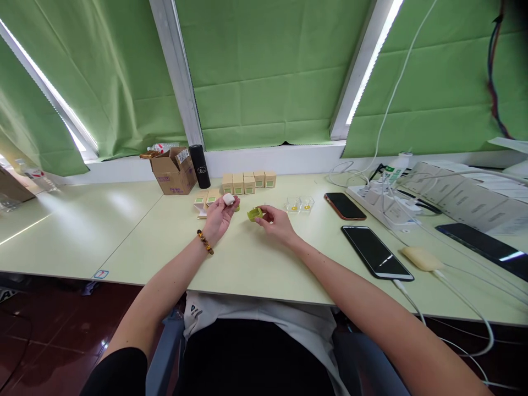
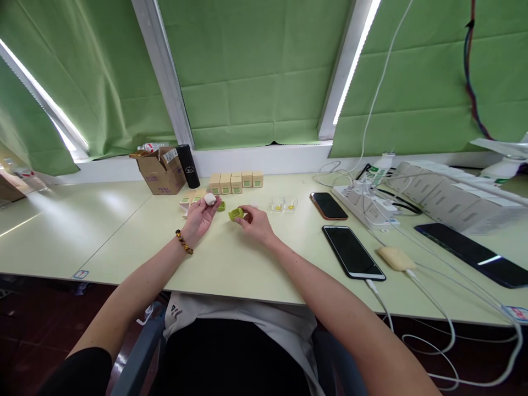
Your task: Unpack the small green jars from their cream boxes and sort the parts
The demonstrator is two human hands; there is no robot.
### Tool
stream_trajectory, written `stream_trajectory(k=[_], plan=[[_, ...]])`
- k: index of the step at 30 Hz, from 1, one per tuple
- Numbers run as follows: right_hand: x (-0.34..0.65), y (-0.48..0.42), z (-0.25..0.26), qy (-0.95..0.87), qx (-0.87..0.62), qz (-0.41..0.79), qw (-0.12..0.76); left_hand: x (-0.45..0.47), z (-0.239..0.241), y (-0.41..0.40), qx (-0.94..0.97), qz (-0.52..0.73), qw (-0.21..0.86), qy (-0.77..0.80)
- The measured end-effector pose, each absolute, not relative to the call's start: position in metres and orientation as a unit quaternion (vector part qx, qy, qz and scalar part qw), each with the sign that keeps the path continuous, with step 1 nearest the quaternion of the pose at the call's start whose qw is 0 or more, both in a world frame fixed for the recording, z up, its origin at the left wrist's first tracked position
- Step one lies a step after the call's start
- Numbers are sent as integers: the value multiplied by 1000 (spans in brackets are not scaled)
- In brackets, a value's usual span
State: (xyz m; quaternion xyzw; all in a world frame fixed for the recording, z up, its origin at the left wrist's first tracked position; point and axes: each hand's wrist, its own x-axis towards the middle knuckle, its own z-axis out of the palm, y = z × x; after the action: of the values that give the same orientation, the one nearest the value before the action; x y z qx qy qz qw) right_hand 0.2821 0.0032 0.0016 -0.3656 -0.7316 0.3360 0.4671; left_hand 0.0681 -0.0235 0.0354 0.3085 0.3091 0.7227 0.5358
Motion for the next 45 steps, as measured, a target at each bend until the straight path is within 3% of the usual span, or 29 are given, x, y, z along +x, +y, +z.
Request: stream_trajectory(k=[10, 17, 25, 30, 38, 45], plan=[[274, -10, 3, -776, -353, 359, 379, 64, 30, -19, 376, 708, 501, 327], [275, -12, 5, -799, -331, 368, 341, 66, 37, -4, 486, 677, 382, 400], [276, -15, 6, -821, -324, 345, 319, 113, 65, 37, 740, 429, 142, 498], [277, -17, 7, -833, -330, 324, 303, 149, 65, 65, 816, 280, 62, 503], [281, -14, 10, -831, -342, 336, 282, 177, 58, 94, 830, 164, 57, 530], [287, -10, 19, -844, -315, 359, 242, 176, 50, 106, 838, 143, 55, 524]])
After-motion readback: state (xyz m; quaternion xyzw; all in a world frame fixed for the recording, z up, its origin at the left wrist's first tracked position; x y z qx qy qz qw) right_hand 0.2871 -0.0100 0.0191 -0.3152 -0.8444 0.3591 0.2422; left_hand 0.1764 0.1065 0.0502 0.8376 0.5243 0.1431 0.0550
